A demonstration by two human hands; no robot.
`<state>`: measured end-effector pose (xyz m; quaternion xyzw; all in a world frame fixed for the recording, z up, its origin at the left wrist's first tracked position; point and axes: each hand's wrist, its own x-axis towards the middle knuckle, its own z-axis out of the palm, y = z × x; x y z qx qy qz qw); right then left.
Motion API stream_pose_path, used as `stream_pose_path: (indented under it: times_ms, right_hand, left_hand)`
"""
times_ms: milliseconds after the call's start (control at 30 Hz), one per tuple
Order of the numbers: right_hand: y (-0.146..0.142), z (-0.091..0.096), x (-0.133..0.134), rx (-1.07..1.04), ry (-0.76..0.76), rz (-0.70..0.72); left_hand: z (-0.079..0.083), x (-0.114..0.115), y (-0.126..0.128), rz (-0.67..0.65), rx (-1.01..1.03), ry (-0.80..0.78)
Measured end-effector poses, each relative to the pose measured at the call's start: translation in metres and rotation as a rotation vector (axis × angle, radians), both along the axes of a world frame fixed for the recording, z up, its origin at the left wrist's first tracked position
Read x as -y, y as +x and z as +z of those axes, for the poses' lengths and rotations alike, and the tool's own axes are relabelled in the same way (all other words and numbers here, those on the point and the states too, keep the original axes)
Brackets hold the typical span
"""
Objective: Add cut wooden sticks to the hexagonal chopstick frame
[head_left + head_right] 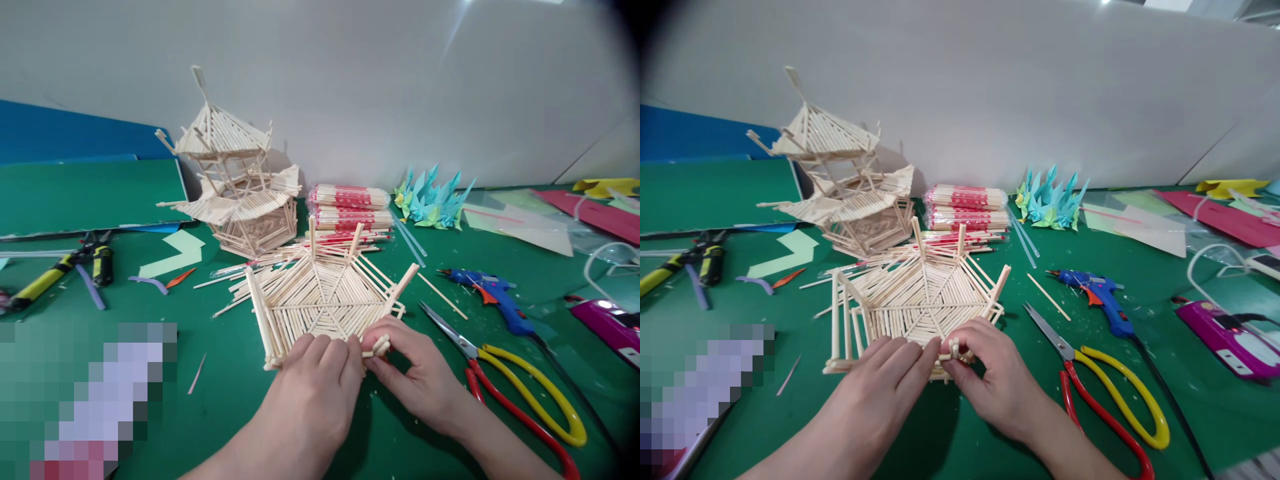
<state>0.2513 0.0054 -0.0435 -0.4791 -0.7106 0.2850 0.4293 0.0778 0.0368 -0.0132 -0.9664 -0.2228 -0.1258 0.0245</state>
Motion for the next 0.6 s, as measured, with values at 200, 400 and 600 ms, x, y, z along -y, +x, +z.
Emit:
stream_pose_path:
  times_ms: [200,400,600]
  right_hand:
    - [0.0002,-0.0002,-0.0002,-0.02,0.004,0.007]
    - [-0.0004,-0.0025,0.0006,-0.045,0.015,0.007]
    - [0.0007,-0.0058,0.0005,-0.056,0.016,0.005]
  left_hand:
    - [-0.0019,-0.0005,0.0,-0.002,0.005,0.021]
    - [-0.0075,0.0016,-0.0005,0.031,0.029,0.074]
    - [-0.0025,0.0003,-0.0007,-0.005,0.003,0.051]
